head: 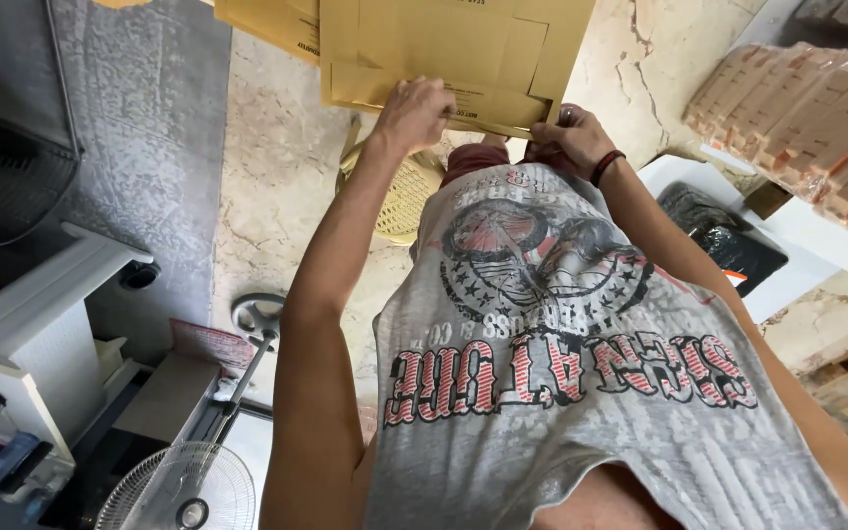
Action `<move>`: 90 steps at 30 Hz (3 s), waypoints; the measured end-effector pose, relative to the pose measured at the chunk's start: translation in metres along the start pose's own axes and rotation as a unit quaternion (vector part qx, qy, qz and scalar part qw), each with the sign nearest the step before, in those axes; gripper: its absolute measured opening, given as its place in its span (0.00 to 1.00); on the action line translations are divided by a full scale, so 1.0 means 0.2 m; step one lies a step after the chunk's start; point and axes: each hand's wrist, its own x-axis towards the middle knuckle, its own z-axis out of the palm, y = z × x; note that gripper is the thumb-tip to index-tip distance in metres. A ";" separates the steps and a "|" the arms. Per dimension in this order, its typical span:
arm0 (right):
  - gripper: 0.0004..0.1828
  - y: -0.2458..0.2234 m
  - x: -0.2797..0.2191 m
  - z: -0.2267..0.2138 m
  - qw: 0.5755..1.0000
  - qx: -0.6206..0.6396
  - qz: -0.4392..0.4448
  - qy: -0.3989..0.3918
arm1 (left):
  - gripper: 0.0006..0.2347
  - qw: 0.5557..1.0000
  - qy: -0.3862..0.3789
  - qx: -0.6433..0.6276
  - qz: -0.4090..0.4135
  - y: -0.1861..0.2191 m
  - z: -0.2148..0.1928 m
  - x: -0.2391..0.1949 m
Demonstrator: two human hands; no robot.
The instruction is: Folding flat cardboard templates into boxes and stacking them in a packaging area.
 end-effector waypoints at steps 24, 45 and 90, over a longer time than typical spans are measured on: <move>0.08 -0.05 -0.09 0.06 0.999 0.023 0.030 0.029 | 0.14 0.988 -0.047 0.110 0.100 -0.03 0.10 0.03; 0.22 -0.15 -0.17 0.11 0.995 -0.064 0.065 0.030 | 0.13 0.966 -0.164 -0.200 -0.023 0.06 -0.36 -0.04; 0.26 -0.12 -0.14 0.08 0.993 -0.107 0.041 0.034 | 0.07 0.994 0.042 0.020 0.094 -0.14 0.03 -0.18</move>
